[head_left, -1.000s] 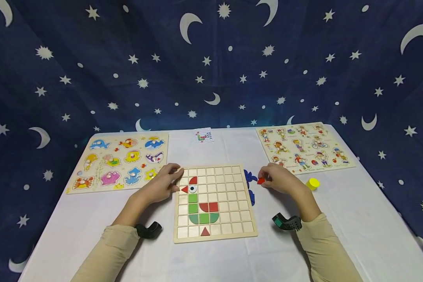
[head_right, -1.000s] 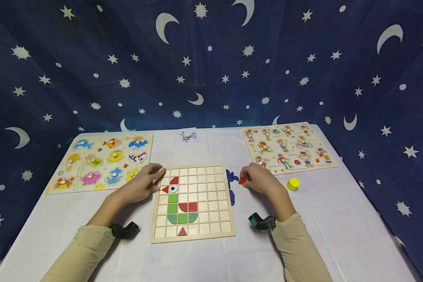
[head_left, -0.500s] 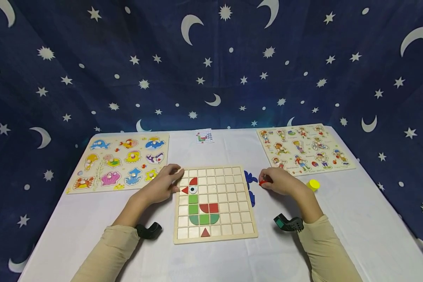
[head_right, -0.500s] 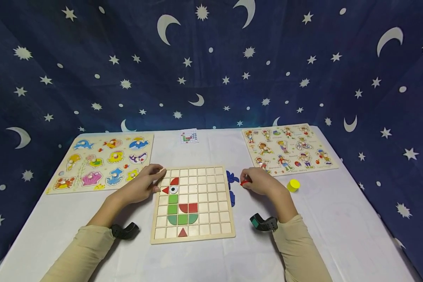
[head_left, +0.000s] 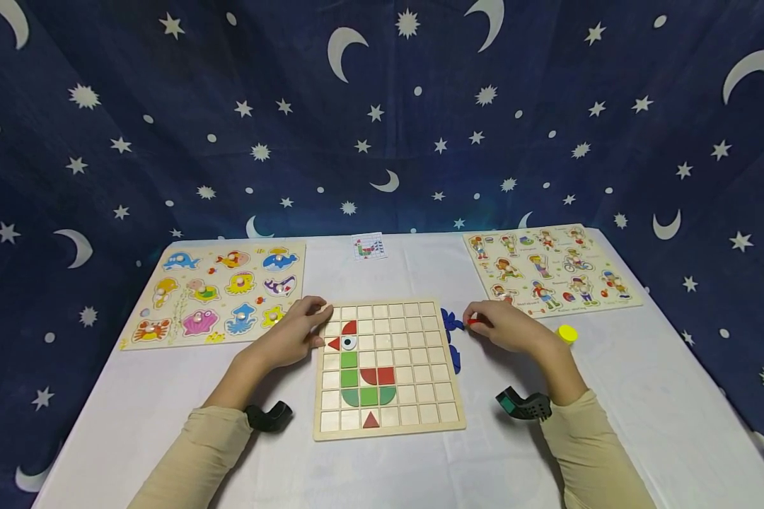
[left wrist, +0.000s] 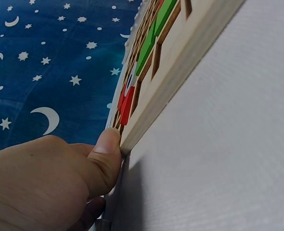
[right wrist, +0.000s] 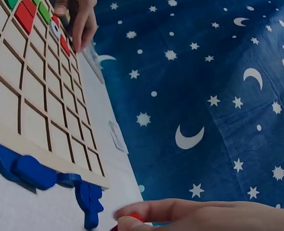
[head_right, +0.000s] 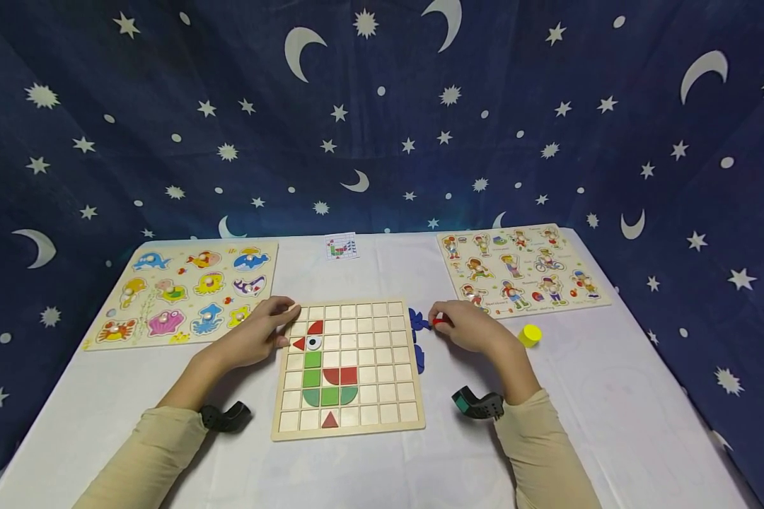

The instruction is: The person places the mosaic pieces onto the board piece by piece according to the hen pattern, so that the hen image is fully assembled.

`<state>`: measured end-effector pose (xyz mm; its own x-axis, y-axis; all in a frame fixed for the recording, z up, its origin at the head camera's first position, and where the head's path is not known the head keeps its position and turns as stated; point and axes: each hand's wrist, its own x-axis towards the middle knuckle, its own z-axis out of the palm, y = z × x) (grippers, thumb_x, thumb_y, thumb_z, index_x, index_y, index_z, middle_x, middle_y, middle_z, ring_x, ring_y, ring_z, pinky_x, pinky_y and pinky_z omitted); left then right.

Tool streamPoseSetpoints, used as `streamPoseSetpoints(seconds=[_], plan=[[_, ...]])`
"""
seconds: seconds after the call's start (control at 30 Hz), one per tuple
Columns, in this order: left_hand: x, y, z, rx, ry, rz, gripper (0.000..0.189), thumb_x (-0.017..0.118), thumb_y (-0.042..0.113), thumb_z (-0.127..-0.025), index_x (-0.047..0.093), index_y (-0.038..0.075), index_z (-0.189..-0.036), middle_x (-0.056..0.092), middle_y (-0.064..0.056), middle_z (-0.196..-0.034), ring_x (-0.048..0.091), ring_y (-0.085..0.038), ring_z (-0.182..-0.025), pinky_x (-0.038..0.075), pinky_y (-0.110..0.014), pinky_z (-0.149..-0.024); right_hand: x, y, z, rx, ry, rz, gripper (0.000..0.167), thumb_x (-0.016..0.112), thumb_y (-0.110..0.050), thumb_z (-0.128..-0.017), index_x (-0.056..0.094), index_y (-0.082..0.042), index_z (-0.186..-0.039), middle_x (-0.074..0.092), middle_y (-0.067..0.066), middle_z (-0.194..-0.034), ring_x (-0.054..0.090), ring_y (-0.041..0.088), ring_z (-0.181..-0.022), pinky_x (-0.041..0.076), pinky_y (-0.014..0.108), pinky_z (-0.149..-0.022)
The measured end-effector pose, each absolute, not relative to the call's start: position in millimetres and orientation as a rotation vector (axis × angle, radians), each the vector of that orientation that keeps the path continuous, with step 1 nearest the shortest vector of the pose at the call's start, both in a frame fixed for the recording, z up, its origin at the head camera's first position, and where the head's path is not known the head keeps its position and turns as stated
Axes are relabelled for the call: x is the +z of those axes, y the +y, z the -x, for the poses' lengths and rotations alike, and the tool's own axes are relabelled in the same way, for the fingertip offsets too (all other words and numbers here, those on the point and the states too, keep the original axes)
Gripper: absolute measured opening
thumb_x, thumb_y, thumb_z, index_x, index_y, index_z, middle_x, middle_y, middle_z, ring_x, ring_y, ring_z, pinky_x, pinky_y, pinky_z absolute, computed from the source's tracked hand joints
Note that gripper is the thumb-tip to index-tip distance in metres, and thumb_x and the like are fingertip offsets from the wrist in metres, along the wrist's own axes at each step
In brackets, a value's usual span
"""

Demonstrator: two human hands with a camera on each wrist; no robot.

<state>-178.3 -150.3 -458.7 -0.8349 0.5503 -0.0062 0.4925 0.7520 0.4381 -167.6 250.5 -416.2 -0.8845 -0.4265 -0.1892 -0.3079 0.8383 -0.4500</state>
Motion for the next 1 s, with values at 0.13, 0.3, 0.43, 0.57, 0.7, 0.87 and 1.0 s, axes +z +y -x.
streamPoseSetpoints(seconds=[0.13, 0.3, 0.43, 0.57, 0.7, 0.87, 1.0], plan=[[-459, -150, 178, 0.651, 2.813, -0.839, 0.06, 0.068, 0.017, -0.087, 0.044, 0.005, -0.141, 0.041, -0.012, -0.14, 0.039, -0.028, -0.129, 0.037, -0.044, -0.109, -416, 245, 167, -0.613, 2.798, 0.53, 0.004, 0.065, -0.015, -0.089, 0.062, -0.015, -0.092, 0.057, -0.004, -0.071, 0.048, 0.011, -0.065, 0.039, 0.028, -0.063], [-459, -150, 179, 0.662, 2.808, -0.831, 0.059, 0.067, 0.017, -0.088, 0.044, 0.005, -0.141, 0.041, -0.012, -0.14, 0.039, -0.028, -0.129, 0.037, -0.044, -0.109, -415, 235, 165, -0.667, 2.836, 0.541, 0.01, 0.07, -0.016, -0.085, 0.061, -0.014, -0.084, 0.058, -0.006, -0.07, 0.048, 0.01, -0.064, 0.04, 0.026, -0.062], [-460, -150, 180, 0.665, 2.802, -0.817, 0.059, 0.066, 0.018, -0.089, 0.044, 0.005, -0.142, 0.04, -0.012, -0.141, 0.038, -0.028, -0.132, 0.036, -0.044, -0.11, -414, 224, 163, -0.73, 2.81, 0.58, 0.009, 0.07, -0.014, -0.085, 0.062, -0.015, -0.085, 0.062, -0.006, -0.076, 0.052, 0.009, -0.069, 0.044, 0.026, -0.066], [-460, -150, 179, 0.664, 2.802, -0.811, 0.059, 0.066, 0.018, -0.089, 0.043, 0.005, -0.142, 0.04, -0.012, -0.141, 0.038, -0.028, -0.132, 0.036, -0.045, -0.11, -415, 211, 158, -0.778, 2.741, 0.663, 0.008, 0.07, -0.013, -0.085, 0.062, -0.017, -0.086, 0.061, -0.008, -0.079, 0.052, 0.008, -0.071, 0.046, 0.024, -0.067], [-460, -150, 179, 0.665, 2.803, -0.818, 0.059, 0.066, 0.017, -0.088, 0.044, 0.005, -0.142, 0.041, -0.012, -0.141, 0.039, -0.028, -0.13, 0.036, -0.044, -0.109, -415, 197, 152, -0.821, 2.676, 0.768, 0.009, 0.071, -0.014, -0.084, 0.063, -0.018, -0.084, 0.06, -0.009, -0.08, 0.052, 0.006, -0.072, 0.046, 0.022, -0.065], [-459, -150, 179, 0.662, 2.803, -0.828, 0.059, 0.066, 0.017, -0.089, 0.044, 0.005, -0.142, 0.041, -0.012, -0.14, 0.039, -0.028, -0.13, 0.036, -0.044, -0.11, -418, 183, 145, -0.885, 2.626, 0.79, 0.009, 0.072, -0.015, -0.084, 0.065, -0.019, -0.084, 0.062, -0.01, -0.078, 0.054, 0.004, -0.07, 0.048, 0.02, -0.061], [-459, -150, 179, 0.663, 2.802, -0.822, 0.058, 0.066, 0.017, -0.089, 0.044, 0.005, -0.142, 0.041, -0.012, -0.14, 0.038, -0.028, -0.131, 0.036, -0.044, -0.11, -423, 172, 141, -0.901, 2.584, 0.767, 0.008, 0.073, -0.016, -0.083, 0.067, -0.021, -0.084, 0.061, -0.013, -0.074, 0.053, 0.004, -0.067, 0.046, 0.02, -0.059]])
